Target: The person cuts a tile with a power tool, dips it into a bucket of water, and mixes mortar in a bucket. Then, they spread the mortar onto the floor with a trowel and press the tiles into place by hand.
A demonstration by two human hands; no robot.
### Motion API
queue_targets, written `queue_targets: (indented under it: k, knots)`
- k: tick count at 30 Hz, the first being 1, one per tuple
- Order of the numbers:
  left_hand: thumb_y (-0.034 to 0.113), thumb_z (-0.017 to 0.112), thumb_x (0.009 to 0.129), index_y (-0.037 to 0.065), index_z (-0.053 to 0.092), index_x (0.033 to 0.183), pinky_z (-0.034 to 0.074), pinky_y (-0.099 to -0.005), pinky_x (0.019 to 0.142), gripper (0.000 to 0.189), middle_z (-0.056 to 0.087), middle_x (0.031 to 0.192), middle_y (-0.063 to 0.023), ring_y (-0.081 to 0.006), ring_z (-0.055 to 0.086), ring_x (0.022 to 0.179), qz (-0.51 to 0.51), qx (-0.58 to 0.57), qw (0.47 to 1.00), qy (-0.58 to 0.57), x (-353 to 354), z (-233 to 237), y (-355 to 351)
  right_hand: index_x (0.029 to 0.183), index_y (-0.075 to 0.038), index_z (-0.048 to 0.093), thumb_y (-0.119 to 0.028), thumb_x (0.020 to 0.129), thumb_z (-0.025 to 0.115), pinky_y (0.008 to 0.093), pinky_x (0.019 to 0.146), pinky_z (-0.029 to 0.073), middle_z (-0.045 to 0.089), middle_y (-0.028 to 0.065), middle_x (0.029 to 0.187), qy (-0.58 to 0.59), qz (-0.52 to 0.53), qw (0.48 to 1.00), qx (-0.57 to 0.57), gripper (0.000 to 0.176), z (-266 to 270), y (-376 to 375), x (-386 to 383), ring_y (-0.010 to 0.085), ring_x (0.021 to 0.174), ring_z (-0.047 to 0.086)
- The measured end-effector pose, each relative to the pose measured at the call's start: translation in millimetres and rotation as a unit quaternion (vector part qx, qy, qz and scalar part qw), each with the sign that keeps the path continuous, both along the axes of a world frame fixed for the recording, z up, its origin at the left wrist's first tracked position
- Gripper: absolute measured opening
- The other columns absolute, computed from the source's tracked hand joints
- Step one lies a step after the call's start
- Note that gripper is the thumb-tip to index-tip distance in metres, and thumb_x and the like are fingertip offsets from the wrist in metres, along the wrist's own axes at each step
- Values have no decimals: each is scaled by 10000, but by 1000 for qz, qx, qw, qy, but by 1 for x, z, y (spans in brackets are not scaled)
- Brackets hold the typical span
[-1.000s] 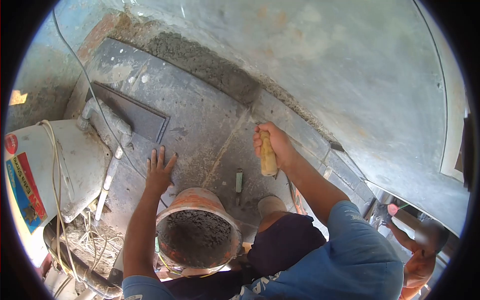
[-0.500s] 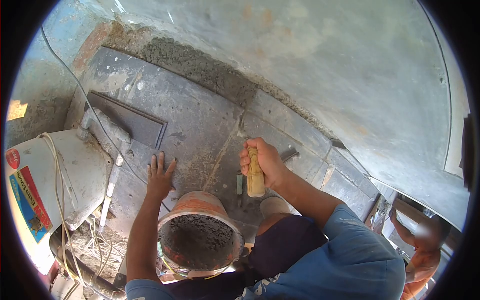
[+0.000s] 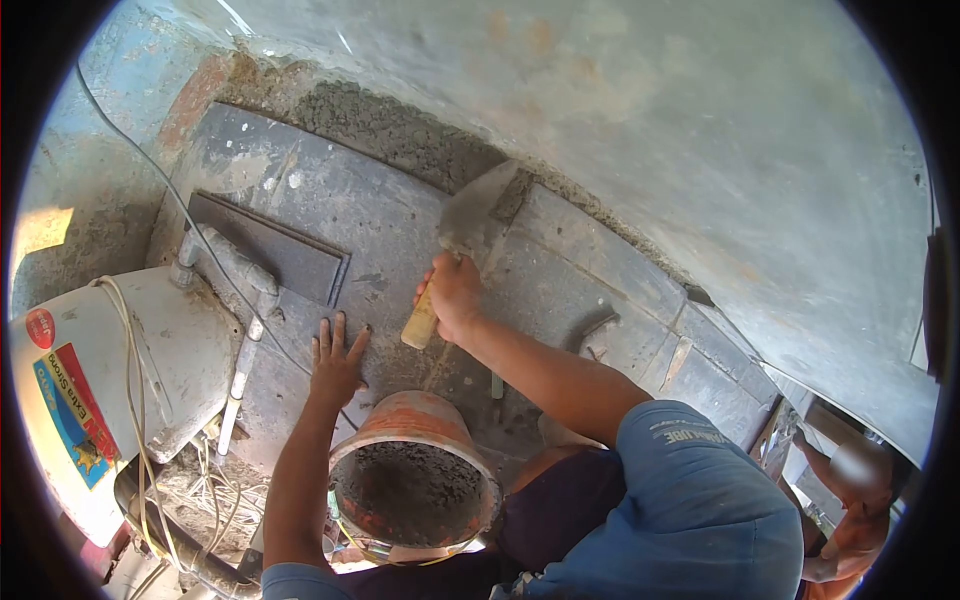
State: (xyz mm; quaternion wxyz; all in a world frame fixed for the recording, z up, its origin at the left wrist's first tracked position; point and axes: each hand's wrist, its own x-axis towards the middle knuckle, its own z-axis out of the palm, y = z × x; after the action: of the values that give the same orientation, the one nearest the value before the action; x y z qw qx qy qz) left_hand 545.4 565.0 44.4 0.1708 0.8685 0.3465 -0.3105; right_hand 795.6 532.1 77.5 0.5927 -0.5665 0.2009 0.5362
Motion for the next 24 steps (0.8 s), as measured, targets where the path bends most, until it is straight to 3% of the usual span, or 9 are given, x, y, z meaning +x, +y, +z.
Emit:
queue_targets:
  k: [3,9,11,20,23,24]
  knots:
    - [265,878,577,317,258,1484,194,-555,1145,1101,17,1590,-172,-439,52,1447,2,-2,1000,4,1,1,1,1014,-67,384,-165,912,469,377,542,472,471,76,806,-3,30,999,13,165,4,-3,-4,174,623,513]
    - [276,869,594,322,260,1484,188,-558,1146,1079,23,1591,-169,-434,51,1449,3,-7,1000,12,1,3,2,1022,-69,378,-137,908,472,367,551,471,459,76,838,7,-9,1000,8,162,-1,19,-13,170,632,498]
    - [280,865,598,325,262,1483,187,-559,1146,1071,25,1592,-166,-432,52,1449,6,-11,1000,11,1,2,2,1186,-21,365,-150,914,452,347,534,478,482,91,826,15,-12,999,30,313,2,40,-19,163,615,519]
    - [264,854,605,360,276,1473,182,-547,1155,1046,50,1595,-143,-407,68,1455,23,-16,999,21,4,6,4,1129,10,369,-187,924,448,354,538,489,548,165,874,16,31,999,35,295,2,141,-54,214,604,555]
    - [296,851,618,287,287,1479,183,-574,1144,1030,36,1582,-191,-440,31,1447,0,-17,1000,12,1,3,5,1103,23,369,-189,929,436,367,548,501,561,193,882,7,30,999,30,282,-1,164,-63,237,605,575]
    - [283,851,613,327,284,1474,183,-560,1151,1032,46,1589,-157,-417,52,1452,9,-17,1000,10,2,4,4,1103,23,369,-189,929,436,367,548,501,561,193,882,10,35,999,32,282,-4,169,-66,237,605,575]
